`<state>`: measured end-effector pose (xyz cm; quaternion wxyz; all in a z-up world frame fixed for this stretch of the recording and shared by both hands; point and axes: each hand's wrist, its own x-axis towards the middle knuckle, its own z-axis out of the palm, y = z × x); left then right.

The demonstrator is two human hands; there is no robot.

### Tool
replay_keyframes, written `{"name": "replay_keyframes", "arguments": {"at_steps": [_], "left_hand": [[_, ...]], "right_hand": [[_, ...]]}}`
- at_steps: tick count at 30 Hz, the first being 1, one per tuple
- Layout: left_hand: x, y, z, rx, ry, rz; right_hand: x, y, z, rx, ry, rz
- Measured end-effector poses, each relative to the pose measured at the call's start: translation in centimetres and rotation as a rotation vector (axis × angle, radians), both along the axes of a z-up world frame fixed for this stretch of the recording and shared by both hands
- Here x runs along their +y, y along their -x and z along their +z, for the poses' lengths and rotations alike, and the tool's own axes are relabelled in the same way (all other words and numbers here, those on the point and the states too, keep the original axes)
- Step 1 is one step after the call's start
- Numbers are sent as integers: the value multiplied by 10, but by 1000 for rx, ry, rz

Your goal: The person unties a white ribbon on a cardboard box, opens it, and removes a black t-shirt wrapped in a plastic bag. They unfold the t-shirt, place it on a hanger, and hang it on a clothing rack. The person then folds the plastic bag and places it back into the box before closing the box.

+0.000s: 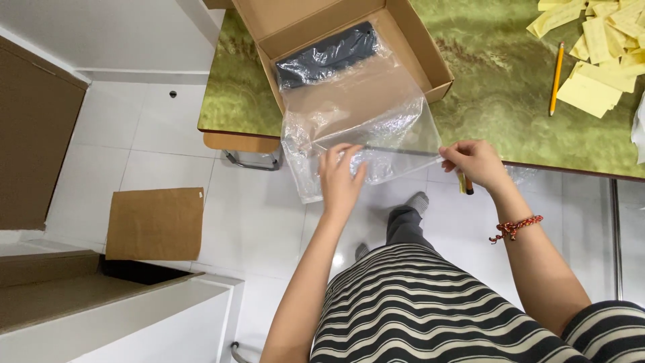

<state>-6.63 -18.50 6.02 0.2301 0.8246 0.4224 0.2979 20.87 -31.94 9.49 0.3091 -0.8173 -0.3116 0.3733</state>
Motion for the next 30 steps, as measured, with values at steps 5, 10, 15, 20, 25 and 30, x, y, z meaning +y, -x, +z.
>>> {"name": "replay_keyframes", "arguments": {"at_steps": [5,10,15,20,25,30], "left_hand": [[-23,-78,-25,-12,-155,-250],[-38,-121,-6,-10,-330,-342],[-35,-142,-8,32,-518,-265],[-40,-147,-10,9,-513,-278],[-46,-143,0,-14,-415,-267],[-49,-136,3,-74,-229,-208]], "right_hand": [[1,-11,-8,-5,-48,11],[9,-17,-27,294,-223,-126],[8,-21,-29,541,-256,-180],[5,-19,-22,532,-254,-200],[8,-18,-34,518,-301,-212],[12,-22,-57,552,-341,-260]]}}
